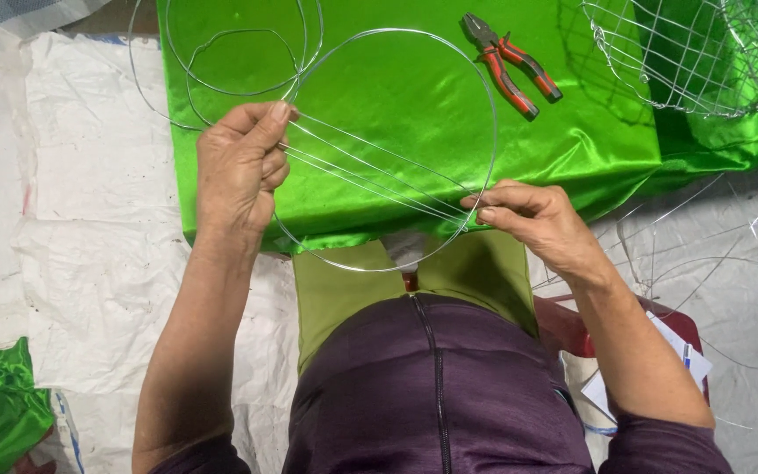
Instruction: The person constructs a circular wire frame by hand, bending and joining thin metal wires together.
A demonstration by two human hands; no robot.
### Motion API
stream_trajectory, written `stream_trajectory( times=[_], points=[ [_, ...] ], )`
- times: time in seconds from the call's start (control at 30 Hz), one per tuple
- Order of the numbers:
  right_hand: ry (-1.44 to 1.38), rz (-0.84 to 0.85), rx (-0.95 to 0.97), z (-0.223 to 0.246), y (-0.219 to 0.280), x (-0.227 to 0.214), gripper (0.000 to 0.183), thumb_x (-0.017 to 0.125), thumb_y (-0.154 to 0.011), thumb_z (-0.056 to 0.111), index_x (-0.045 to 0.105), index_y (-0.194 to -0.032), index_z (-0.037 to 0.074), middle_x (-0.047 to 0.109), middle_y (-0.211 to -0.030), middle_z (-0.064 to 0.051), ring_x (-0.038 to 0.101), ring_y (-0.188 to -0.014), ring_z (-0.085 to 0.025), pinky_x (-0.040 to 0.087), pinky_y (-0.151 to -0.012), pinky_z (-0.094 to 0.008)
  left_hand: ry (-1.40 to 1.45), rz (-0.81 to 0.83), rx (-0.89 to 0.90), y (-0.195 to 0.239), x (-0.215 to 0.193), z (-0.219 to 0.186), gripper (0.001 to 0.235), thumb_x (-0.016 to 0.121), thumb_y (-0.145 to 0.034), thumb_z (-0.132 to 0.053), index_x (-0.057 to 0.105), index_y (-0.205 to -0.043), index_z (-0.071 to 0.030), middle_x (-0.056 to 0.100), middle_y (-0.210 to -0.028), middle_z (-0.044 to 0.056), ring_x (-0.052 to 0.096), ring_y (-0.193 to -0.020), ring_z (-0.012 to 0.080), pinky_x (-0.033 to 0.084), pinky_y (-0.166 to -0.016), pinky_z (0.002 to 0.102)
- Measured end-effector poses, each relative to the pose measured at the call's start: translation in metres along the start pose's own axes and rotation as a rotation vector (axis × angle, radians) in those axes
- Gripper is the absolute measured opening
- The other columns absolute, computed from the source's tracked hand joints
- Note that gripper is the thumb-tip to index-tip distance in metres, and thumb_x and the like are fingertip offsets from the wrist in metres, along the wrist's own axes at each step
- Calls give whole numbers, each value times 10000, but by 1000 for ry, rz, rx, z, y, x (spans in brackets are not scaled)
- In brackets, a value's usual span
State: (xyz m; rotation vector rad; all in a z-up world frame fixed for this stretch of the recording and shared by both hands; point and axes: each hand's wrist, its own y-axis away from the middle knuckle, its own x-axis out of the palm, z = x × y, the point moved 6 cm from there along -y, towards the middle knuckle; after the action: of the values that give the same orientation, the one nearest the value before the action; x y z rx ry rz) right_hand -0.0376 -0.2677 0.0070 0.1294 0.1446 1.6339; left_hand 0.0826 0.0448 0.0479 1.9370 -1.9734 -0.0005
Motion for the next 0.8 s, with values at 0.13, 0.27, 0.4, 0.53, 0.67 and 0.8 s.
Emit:
stream_trajectory(
  times=[0.13,0.27,0.4,0.53,0.67,0.8],
  points=[
    [18,110,95,9,-1,13,199,757,-880,14,782,-1077,-4,742,-890,-108,650,-839,-134,579,-788,-288,61,-29,9,4,-11,4,75,724,-1009,-127,738,-1008,-54,659,-728,29,394,-410,-43,340,-355,115],
    [-112,131,195,-2,-11,6,125,682,-980,74,779,-1032,16,712,-730,-135,423,-495,-27,353,-431,-145,93,-35,15,8,-19,4,75,729,-1002,-121,746,-1004,-48,688,-762,66,388,-393,-31,338,-340,128],
    [-116,168,220,5,-12,6,139,676,-986,98,779,-1025,13,699,-686,-116,356,-438,12,300,-384,-129,88,-16,9,8,-22,1,89,741,-995,-126,741,-1001,-37,635,-690,51,366,-385,-29,307,-330,129],
    [-76,242,304,17,-10,8,214,618,-1021,116,783,-1004,-20,655,-628,-105,317,-385,25,258,-340,-146,87,-6,3,8,-23,-4,95,750,-987,-115,736,-985,-21,624,-672,57,361,-377,-26,298,-320,136],
    [-44,313,366,50,-1,9,363,587,-1044,148,761,-842,-98,538,-483,-58,261,-341,1,217,-307,-178,82,17,1,8,-13,-5,86,768,-980,-116,747,-972,-33,666,-694,69,394,-369,-14,326,-320,148],
    [116,288,439,54,23,-35,269,607,-1017,139,807,-1111,-14,630,-652,-74,453,-454,-114,358,-411,-230,108,29,-91,7,11,-19,53,766,-980,-58,761,-927,-56,744,-880,55,462,-465,16,327,-352,144]
  ],
)
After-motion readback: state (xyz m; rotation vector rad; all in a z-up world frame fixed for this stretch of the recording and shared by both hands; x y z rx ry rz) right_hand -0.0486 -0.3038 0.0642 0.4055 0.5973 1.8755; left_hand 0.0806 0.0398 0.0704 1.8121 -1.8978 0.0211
